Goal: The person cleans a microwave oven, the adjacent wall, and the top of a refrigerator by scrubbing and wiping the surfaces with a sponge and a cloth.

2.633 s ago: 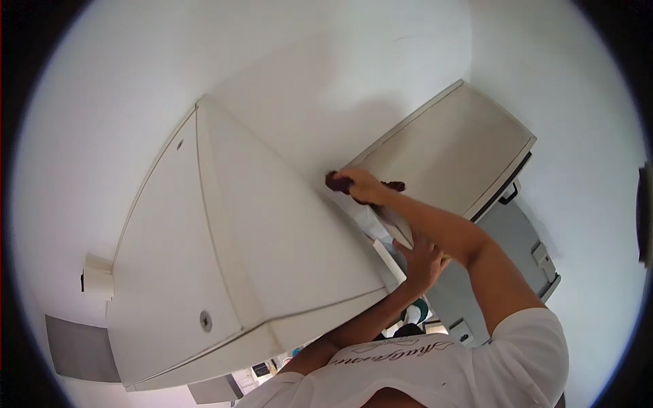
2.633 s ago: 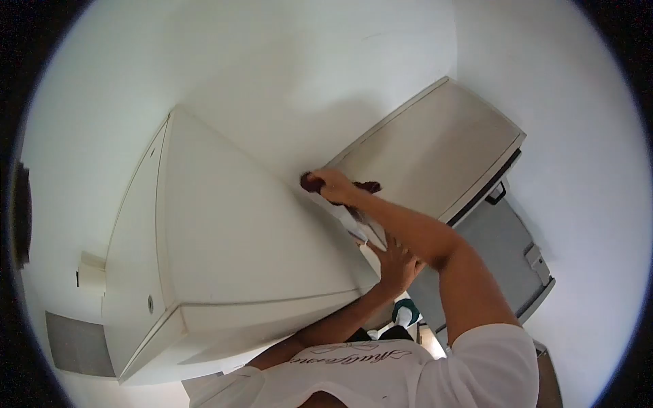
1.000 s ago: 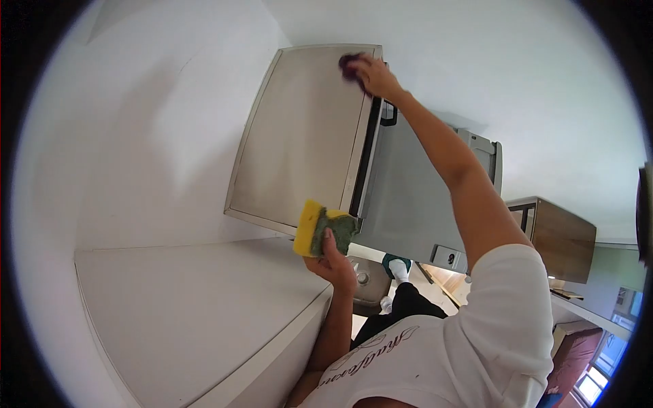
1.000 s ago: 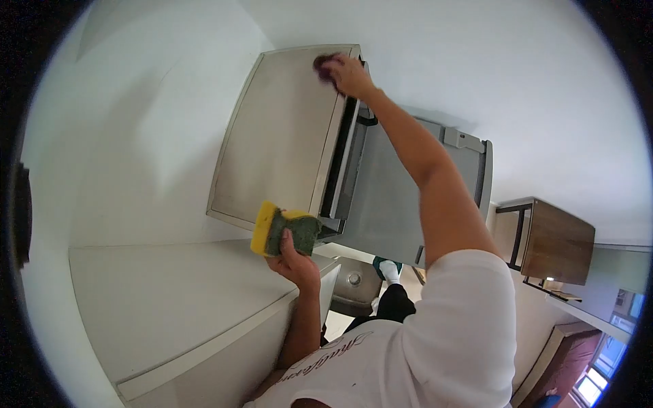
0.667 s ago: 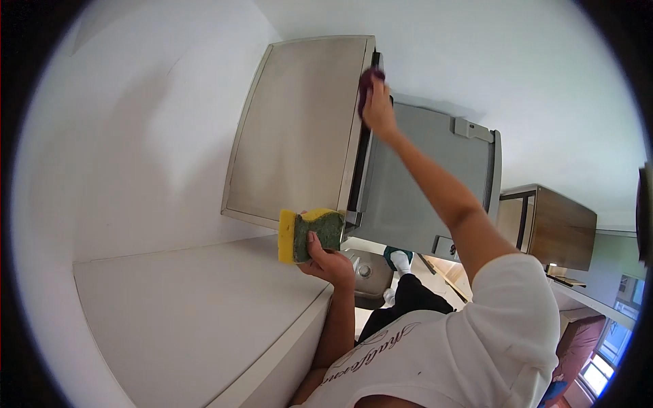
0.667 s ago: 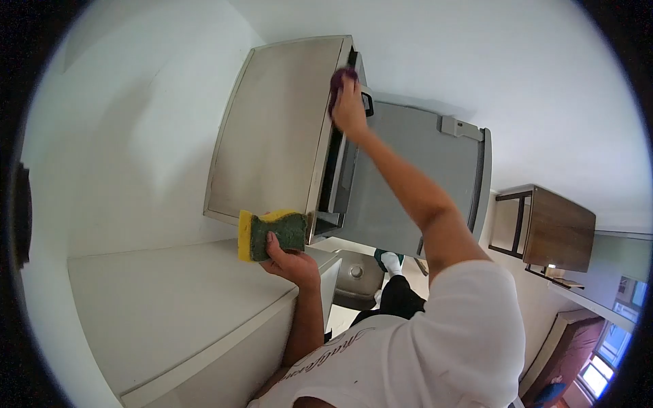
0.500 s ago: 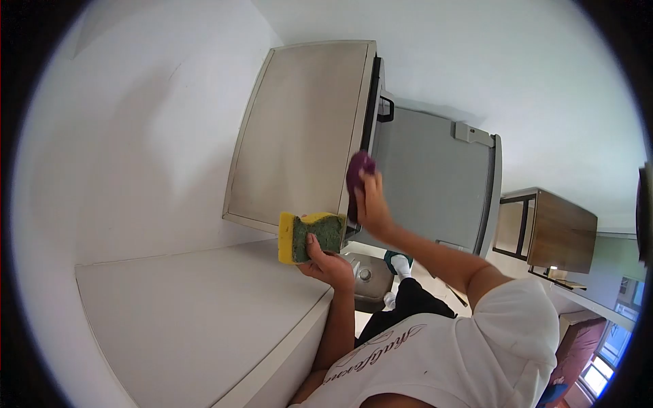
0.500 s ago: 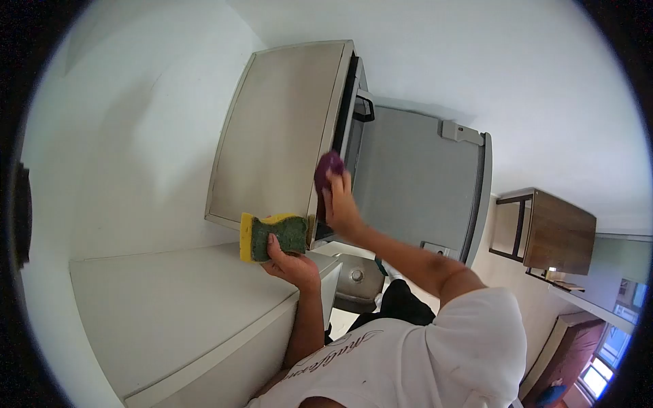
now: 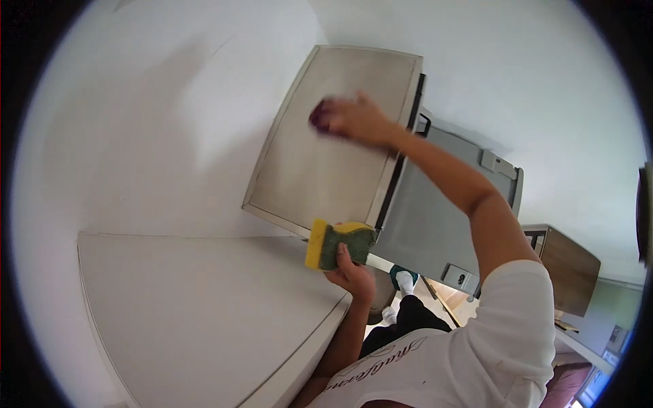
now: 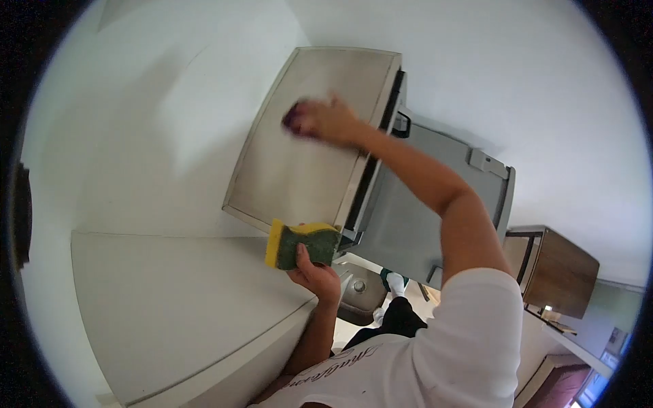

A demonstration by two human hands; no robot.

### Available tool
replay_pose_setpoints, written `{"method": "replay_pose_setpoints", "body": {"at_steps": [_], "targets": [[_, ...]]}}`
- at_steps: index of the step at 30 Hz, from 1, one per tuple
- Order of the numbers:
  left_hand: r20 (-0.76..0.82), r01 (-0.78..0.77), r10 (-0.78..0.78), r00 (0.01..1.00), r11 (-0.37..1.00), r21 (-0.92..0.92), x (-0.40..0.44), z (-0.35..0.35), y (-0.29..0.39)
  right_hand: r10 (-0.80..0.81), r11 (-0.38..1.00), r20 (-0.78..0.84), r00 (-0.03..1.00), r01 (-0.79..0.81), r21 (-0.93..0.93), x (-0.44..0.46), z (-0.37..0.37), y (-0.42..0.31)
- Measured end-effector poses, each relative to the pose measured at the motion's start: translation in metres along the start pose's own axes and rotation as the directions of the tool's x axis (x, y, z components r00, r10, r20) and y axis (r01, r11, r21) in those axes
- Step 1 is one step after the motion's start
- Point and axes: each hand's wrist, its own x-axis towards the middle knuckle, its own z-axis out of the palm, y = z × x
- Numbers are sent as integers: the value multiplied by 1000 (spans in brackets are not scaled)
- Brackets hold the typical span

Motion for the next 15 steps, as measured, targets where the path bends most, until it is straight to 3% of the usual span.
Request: {"method": "replay_pose_setpoints", "body": {"at_steps": [2,4,5,8,12,14,15], "targets": [[37,-9,9,999,1000,10,0,-3,-1,331,936,-34,943,-332,-118,57,0,59],[58,3,1,998,998,-69,1,-3,-3,607,772,-183,773,-629,-95,110,12,98],[48,26,-23,999,998,-56,1,-4,-3,598,783,-175,782,-617,-81,128,19,97],[14,37,-36,999,999,-31,1,-10,-10,462,877,-82,883,-469,-107,149,40,59],[8,-9,9,1000,1000,26,-2,-12,-17,180,978,13,984,-178,-111,112,49,-50],[31,-6,7,1000,1000,-8,0,-6,-10,-89,996,-36,995,88,-20,90,64,-83],[44,-18,19,999,999,-37,0,-8,-10,-214,970,0,977,213,118,76,62,-102]]}}
